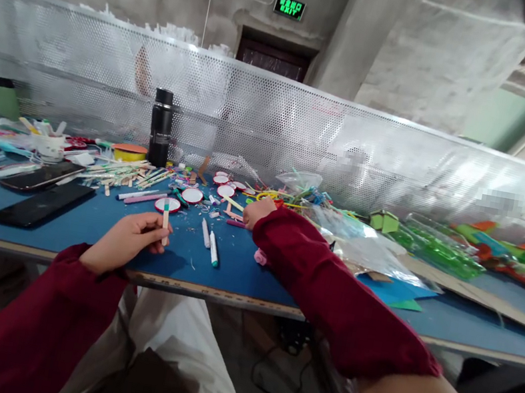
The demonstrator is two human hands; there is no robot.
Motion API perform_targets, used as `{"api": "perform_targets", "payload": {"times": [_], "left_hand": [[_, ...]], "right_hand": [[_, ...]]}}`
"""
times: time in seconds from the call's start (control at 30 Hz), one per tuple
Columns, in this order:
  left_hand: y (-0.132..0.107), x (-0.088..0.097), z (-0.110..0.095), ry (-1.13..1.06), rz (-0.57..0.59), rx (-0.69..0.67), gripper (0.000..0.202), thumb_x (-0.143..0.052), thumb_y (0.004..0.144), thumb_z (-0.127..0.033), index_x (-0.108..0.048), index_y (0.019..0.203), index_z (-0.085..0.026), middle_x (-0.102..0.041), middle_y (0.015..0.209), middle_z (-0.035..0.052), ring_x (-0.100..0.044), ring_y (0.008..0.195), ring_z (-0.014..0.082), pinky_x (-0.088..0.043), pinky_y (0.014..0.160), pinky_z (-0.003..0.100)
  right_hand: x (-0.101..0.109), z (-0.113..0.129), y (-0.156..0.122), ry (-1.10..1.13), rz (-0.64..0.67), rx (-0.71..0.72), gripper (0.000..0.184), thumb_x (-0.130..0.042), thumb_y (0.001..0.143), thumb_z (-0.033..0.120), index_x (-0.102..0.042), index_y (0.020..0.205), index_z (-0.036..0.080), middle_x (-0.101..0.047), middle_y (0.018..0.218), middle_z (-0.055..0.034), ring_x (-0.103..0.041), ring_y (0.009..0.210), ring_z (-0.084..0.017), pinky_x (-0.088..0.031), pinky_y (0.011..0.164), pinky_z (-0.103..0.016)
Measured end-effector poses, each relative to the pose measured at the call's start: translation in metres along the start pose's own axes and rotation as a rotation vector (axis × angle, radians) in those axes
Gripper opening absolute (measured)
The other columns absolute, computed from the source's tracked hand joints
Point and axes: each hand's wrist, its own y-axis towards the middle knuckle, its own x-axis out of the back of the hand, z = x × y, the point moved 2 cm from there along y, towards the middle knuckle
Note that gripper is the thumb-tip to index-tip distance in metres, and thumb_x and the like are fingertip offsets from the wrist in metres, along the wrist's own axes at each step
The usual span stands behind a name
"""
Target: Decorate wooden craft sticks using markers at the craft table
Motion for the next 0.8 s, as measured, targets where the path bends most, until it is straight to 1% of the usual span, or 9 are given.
{"api": "perform_targets", "payload": {"times": [0.13, 0.27, 0.3, 0.4, 0.47, 0.53, 0.57, 0.7, 0.8], "left_hand": [[0.0, 0.0, -0.001, -0.003, -0.002, 0.002, 0.031, -0.061, 0.084, -0.047, -0.062, 0.087, -0.016, -0.065, 0.074, 0.0014, -0.065, 0.064, 0.0137, -0.052, 0.06, 0.025], [0.0, -0.001, 0.0, -0.024, -0.007, -0.011, 0.03, -0.061, 0.084, -0.046, -0.062, 0.085, -0.016, -0.066, 0.073, 0.0018, -0.064, 0.063, 0.0137, -0.052, 0.059, 0.024], [0.0, -0.001, 0.0, -0.026, -0.007, -0.014, 0.03, -0.061, 0.084, -0.046, -0.062, 0.085, -0.016, -0.066, 0.074, 0.0019, -0.064, 0.063, 0.0137, -0.052, 0.059, 0.024], [-0.001, -0.001, -0.001, -0.02, -0.014, -0.015, 0.029, -0.06, 0.084, -0.046, -0.062, 0.085, -0.016, -0.066, 0.075, 0.0021, -0.064, 0.063, 0.0134, -0.052, 0.06, 0.024], [-0.001, 0.0, -0.001, -0.018, -0.026, -0.003, 0.029, -0.06, 0.084, -0.045, -0.062, 0.084, -0.016, -0.066, 0.075, 0.002, -0.064, 0.062, 0.0131, -0.052, 0.059, 0.024], [-0.001, -0.001, -0.002, -0.031, -0.035, 0.01, 0.029, -0.06, 0.084, -0.045, -0.061, 0.083, -0.016, -0.066, 0.074, 0.0019, -0.063, 0.062, 0.0128, -0.052, 0.059, 0.024], [-0.001, -0.001, -0.002, -0.042, -0.034, 0.012, 0.029, -0.061, 0.084, -0.045, -0.061, 0.083, -0.016, -0.066, 0.074, 0.002, -0.064, 0.062, 0.0128, -0.052, 0.06, 0.024], [0.0, -0.001, -0.002, -0.064, -0.027, 0.0, 0.03, -0.062, 0.082, -0.046, -0.061, 0.081, -0.016, -0.066, 0.071, 0.0021, -0.065, 0.061, 0.0138, -0.052, 0.06, 0.025], [0.001, -0.001, -0.001, -0.054, -0.01, -0.023, 0.029, -0.063, 0.082, -0.045, -0.06, 0.079, -0.016, -0.065, 0.068, 0.001, -0.063, 0.06, 0.0138, -0.051, 0.059, 0.025]], "right_hand": [[0.008, 0.005, 0.002, -0.001, 0.021, 0.03, 0.01, -0.076, 0.062, 0.019, -0.073, 0.072, 0.021, -0.075, 0.081, -0.0058, -0.067, 0.085, -0.023, -0.042, 0.083, -0.033], [0.054, -0.022, -0.011, 0.044, -0.131, -0.035, 0.021, -0.062, 0.078, 0.031, -0.069, 0.095, 0.02, -0.073, 0.094, -0.0067, -0.065, 0.088, -0.023, -0.043, 0.078, -0.032], [0.068, -0.027, -0.019, 0.089, -0.2, -0.05, 0.024, -0.056, 0.083, 0.033, -0.067, 0.099, 0.02, -0.072, 0.093, -0.0057, -0.064, 0.084, -0.021, -0.044, 0.074, -0.03], [0.098, -0.022, -0.056, 0.627, -0.629, -0.012, 0.013, -0.055, 0.082, 0.032, -0.059, 0.085, 0.02, -0.062, 0.073, -0.0014, -0.06, 0.067, -0.016, -0.044, 0.062, -0.029], [0.097, 0.007, -0.087, 0.951, -0.885, 0.064, 0.012, -0.053, 0.085, 0.033, -0.053, 0.079, 0.023, -0.054, 0.064, 0.0021, -0.058, 0.061, -0.015, -0.045, 0.057, -0.029], [0.08, 0.052, -0.113, 1.219, -1.0, 0.086, 0.013, -0.054, 0.087, 0.033, -0.052, 0.079, 0.024, -0.051, 0.06, 0.0042, -0.057, 0.055, -0.015, -0.046, 0.053, -0.029], [0.068, 0.076, -0.123, 1.304, -1.042, 0.038, 0.011, -0.054, 0.088, 0.032, -0.054, 0.081, 0.024, -0.054, 0.063, 0.0036, -0.057, 0.055, -0.014, -0.047, 0.053, -0.029], [0.027, 0.157, -0.133, 1.345, -0.988, -0.025, 0.015, -0.051, 0.092, 0.026, -0.064, 0.098, 0.023, -0.07, 0.085, -0.0027, -0.068, 0.075, -0.018, -0.054, 0.065, -0.032], [0.017, 0.179, -0.121, 1.26, -1.01, -0.044, 0.01, -0.056, 0.089, 0.024, -0.065, 0.093, 0.023, -0.071, 0.087, -0.0032, -0.068, 0.08, -0.019, -0.054, 0.072, -0.034]]}}
